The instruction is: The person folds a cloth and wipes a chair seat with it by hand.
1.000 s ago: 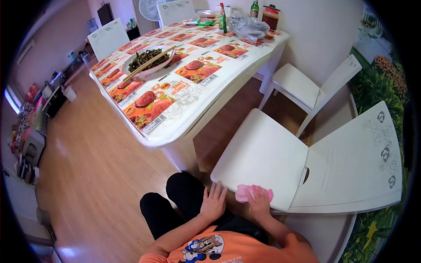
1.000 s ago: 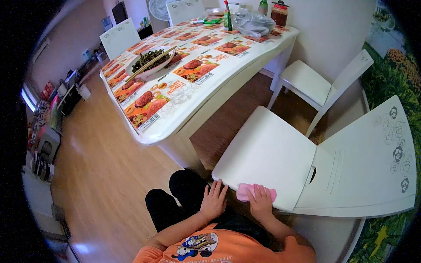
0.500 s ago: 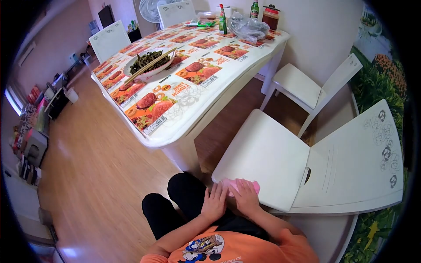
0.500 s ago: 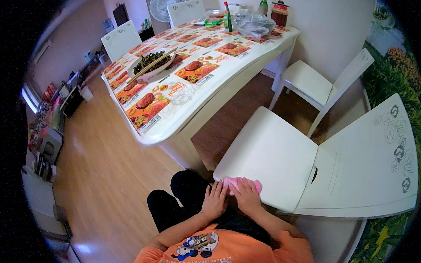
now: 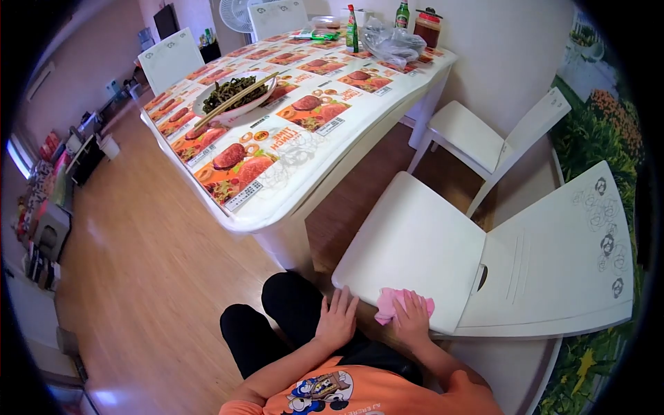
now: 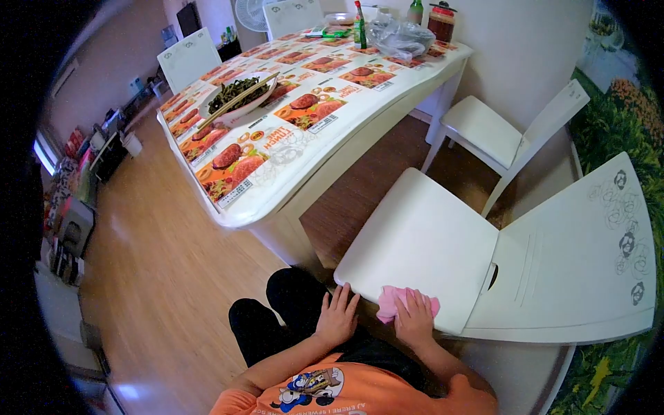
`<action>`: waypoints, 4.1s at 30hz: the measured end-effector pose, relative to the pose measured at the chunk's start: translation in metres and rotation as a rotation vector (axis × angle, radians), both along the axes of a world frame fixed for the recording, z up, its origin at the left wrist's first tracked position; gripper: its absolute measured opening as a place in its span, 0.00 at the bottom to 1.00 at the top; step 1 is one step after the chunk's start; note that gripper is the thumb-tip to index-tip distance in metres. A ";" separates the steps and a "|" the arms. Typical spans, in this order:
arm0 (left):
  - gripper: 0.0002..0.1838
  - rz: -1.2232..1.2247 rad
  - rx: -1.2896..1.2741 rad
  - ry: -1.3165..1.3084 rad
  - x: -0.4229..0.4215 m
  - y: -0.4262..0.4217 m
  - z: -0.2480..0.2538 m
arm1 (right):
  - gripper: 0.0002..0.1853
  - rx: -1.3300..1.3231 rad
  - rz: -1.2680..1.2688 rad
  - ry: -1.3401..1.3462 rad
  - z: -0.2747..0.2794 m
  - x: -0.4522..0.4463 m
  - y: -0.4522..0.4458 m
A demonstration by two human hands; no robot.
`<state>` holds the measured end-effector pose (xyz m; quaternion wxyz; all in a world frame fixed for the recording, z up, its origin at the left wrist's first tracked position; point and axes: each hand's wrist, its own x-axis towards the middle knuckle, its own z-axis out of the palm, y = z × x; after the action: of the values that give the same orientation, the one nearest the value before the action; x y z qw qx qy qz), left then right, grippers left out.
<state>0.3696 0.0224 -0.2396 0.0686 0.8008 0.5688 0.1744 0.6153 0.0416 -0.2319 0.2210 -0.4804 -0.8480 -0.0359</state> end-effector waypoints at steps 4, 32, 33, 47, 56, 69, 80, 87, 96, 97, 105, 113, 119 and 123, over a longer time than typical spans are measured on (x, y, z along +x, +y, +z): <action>0.38 -0.022 -0.053 0.090 -0.001 0.000 -0.004 | 0.31 -0.039 0.003 -0.005 0.005 -0.026 0.018; 0.30 -0.022 -0.005 0.090 -0.003 0.001 -0.003 | 0.28 -0.191 0.087 0.013 0.017 -0.079 0.051; 0.30 -0.024 -0.006 0.091 -0.002 0.001 -0.004 | 0.28 -0.176 0.090 0.034 0.019 -0.080 0.052; 0.25 -0.019 0.001 0.049 -0.001 0.000 -0.002 | 0.23 -0.048 0.082 0.103 0.026 -0.119 0.110; 0.29 -0.022 -0.070 0.116 -0.002 0.000 -0.005 | 0.24 -0.085 0.080 0.092 0.021 -0.121 0.099; 0.28 -0.013 -0.025 0.020 -0.001 -0.001 -0.004 | 0.22 0.018 0.093 0.067 0.020 -0.122 0.128; 0.25 -0.006 -0.018 0.035 0.000 0.000 -0.005 | 0.21 -0.023 0.011 0.111 0.021 -0.122 0.149; 0.25 -0.012 -0.016 0.045 0.000 0.000 -0.001 | 0.21 -0.025 0.018 0.118 0.016 -0.120 0.121; 0.25 -0.019 -0.009 0.037 0.000 0.000 0.003 | 0.19 -0.007 -0.008 0.101 0.017 -0.113 0.165; 0.24 -0.018 -0.008 0.045 0.000 0.000 0.003 | 0.19 0.018 -0.027 0.120 0.020 -0.113 0.171; 0.24 -0.012 -0.014 0.052 0.001 0.001 0.001 | 0.19 0.066 -0.102 0.165 0.013 -0.115 0.185; 0.24 -0.006 -0.001 0.056 0.001 0.000 0.000 | 0.23 -0.012 -0.078 0.110 0.014 -0.114 0.150; 0.23 -0.017 -0.002 0.061 0.000 0.000 0.001 | 0.23 0.003 -0.069 0.052 0.007 -0.105 0.169; 0.23 -0.015 -0.003 0.072 0.000 0.001 0.001 | 0.21 0.057 -0.099 0.103 0.017 -0.101 0.199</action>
<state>0.3701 0.0231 -0.2381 0.0505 0.8106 0.5653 0.1440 0.5139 0.2409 -0.2151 0.2758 -0.5165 -0.8094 -0.0459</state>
